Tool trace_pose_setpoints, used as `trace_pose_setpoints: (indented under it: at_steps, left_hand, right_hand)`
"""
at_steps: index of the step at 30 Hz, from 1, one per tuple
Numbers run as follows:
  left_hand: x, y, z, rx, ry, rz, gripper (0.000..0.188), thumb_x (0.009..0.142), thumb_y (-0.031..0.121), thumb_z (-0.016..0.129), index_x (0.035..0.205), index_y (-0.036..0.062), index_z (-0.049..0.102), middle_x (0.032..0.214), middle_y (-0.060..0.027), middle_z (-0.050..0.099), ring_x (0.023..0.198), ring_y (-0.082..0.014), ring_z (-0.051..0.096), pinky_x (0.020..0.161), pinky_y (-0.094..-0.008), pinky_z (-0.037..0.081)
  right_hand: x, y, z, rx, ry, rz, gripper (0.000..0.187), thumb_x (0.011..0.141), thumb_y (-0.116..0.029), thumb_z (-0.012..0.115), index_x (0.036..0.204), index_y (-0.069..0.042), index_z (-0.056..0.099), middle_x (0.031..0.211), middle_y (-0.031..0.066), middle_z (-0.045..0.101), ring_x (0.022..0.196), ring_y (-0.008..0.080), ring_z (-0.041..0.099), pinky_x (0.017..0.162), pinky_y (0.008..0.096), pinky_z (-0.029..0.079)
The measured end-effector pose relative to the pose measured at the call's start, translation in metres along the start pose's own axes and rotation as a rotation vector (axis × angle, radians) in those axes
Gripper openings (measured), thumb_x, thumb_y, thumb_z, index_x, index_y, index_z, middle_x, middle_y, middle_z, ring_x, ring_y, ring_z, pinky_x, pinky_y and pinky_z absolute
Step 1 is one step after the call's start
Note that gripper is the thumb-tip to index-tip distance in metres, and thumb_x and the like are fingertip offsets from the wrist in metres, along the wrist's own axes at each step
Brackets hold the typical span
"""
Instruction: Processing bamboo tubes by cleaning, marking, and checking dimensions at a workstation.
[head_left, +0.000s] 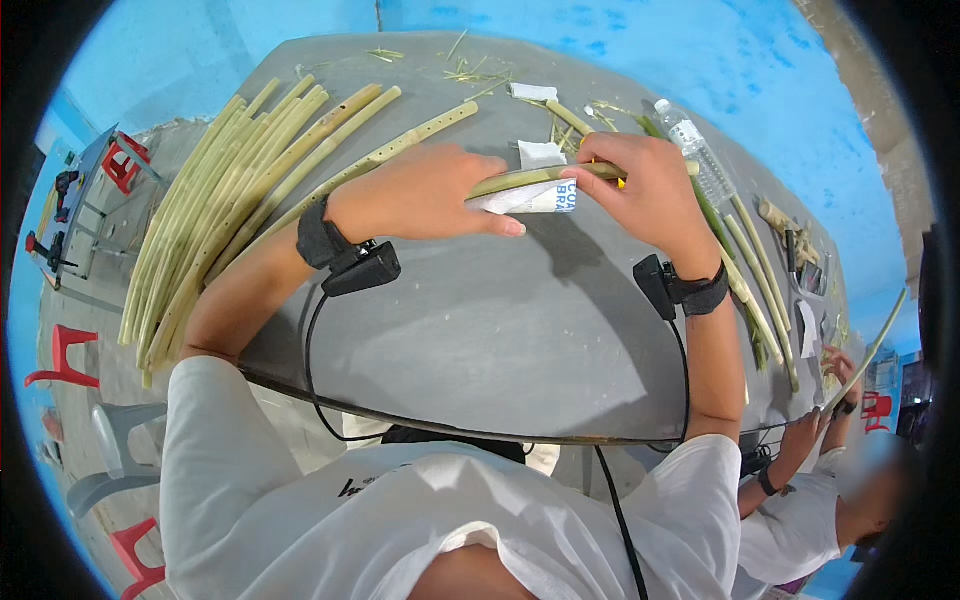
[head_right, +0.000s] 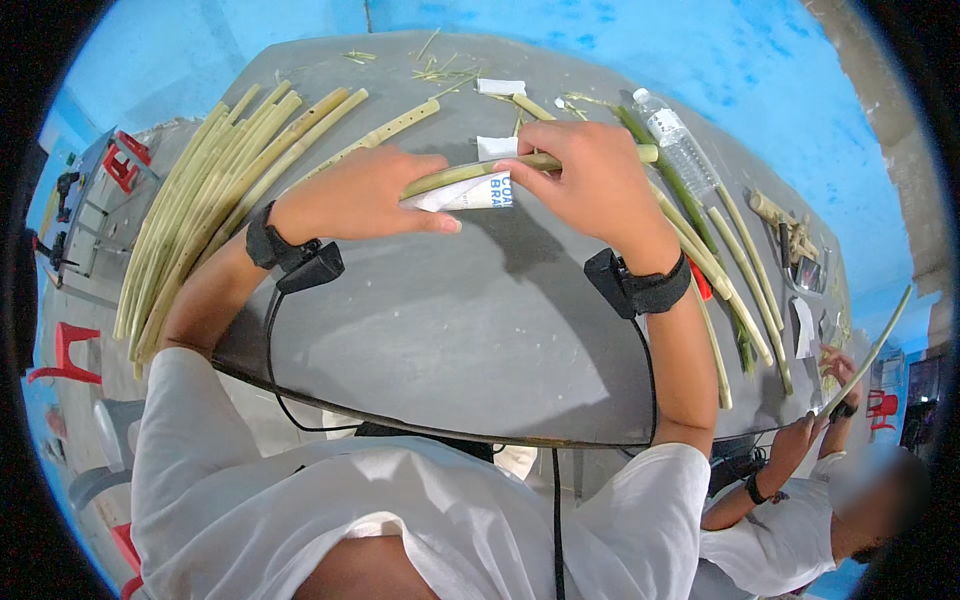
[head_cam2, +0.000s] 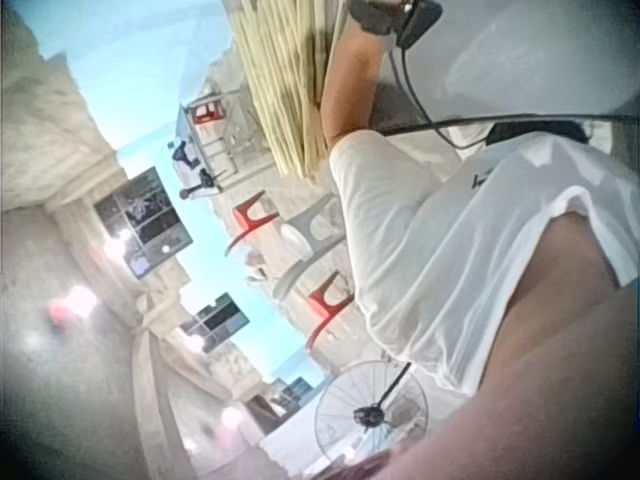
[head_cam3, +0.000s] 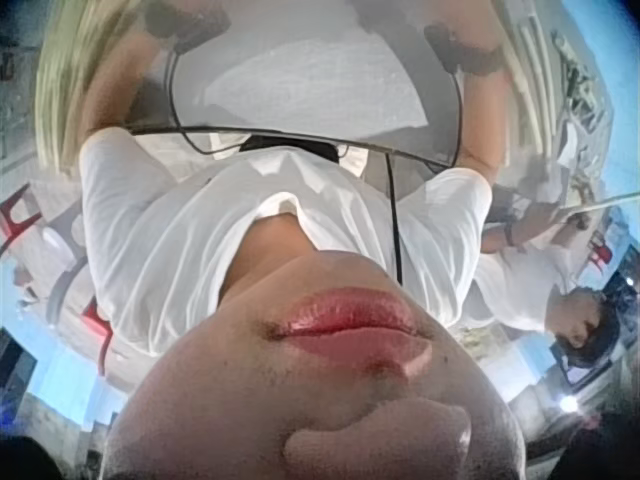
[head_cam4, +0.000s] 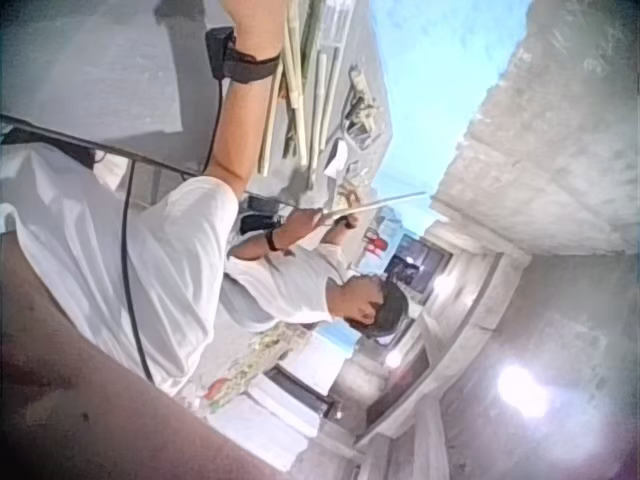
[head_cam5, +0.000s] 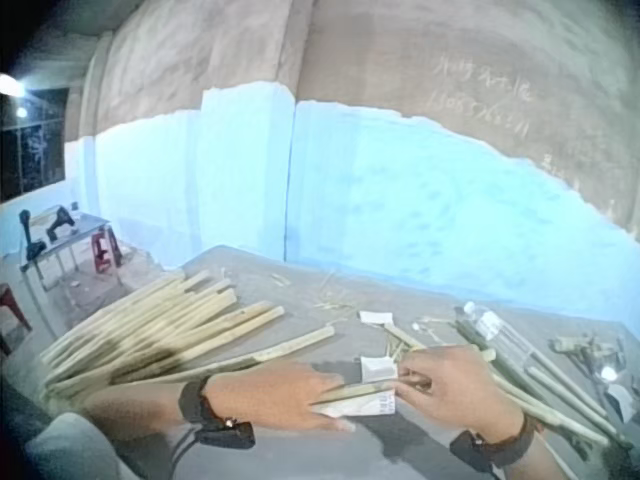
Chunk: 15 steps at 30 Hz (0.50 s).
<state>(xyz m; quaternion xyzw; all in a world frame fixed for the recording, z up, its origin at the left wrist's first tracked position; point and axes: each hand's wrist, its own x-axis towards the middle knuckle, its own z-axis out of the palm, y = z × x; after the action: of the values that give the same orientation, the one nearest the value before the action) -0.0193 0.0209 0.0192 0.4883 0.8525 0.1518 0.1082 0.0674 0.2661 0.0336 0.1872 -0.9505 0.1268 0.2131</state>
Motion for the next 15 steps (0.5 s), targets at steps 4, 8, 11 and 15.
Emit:
trace_pose_setpoints:
  at_steps: [4, 8, 11, 15]
  left_hand:
    - [0.000, -0.007, 0.006, -0.208, 0.093, 0.206, 0.046, 0.091, 0.040, 0.069, 0.117, 0.0028, 0.063, 0.091, -0.0170, 0.068, 0.081, -0.0346, 0.065, 0.072, -0.0444, 0.050]
    - [-0.005, -0.002, -0.006, -0.204, 0.056, 0.122, 0.042, 0.094, 0.032, 0.065, 0.123, 0.0026, 0.061, 0.093, -0.0168, 0.068, 0.084, -0.0340, 0.065, 0.075, -0.0429, 0.050]
    - [-0.013, -0.013, -0.020, 0.017, 0.148, 0.112, 0.040, 0.093, 0.024, 0.064, 0.128, 0.0041, 0.059, 0.096, -0.0165, 0.069, 0.089, -0.0349, 0.065, 0.078, -0.0425, 0.050]
    - [-0.014, -0.048, -0.031, 0.155, 0.298, 0.079, 0.040, 0.087, 0.025, 0.069, 0.122, 0.0047, 0.062, 0.094, -0.0187, 0.067, 0.092, -0.0383, 0.063, 0.080, -0.0447, 0.049]
  right_hand:
    - [-0.003, -0.006, 0.009, 0.067, 0.078, -0.010, 0.023, 0.084, -0.030, 0.077, 0.082, -0.008, 0.069, 0.068, 0.0079, 0.065, 0.060, 0.0294, 0.061, 0.057, 0.0371, 0.046]
    - [-0.005, -0.001, 0.001, 0.034, 0.132, -0.020, 0.026, 0.082, -0.032, 0.079, 0.081, -0.008, 0.069, 0.066, 0.0070, 0.064, 0.057, 0.0281, 0.059, 0.055, 0.0356, 0.045]
    - [-0.007, 0.002, -0.027, -0.092, 0.125, 0.087, 0.030, 0.083, -0.035, 0.080, 0.080, -0.008, 0.068, 0.062, 0.0066, 0.061, 0.054, 0.0271, 0.055, 0.053, 0.0352, 0.042]
    - [-0.011, 0.018, -0.049, -0.182, 0.219, 0.122, 0.033, 0.083, -0.037, 0.080, 0.079, -0.007, 0.067, 0.060, 0.0061, 0.058, 0.051, 0.0249, 0.050, 0.051, 0.0340, 0.038]
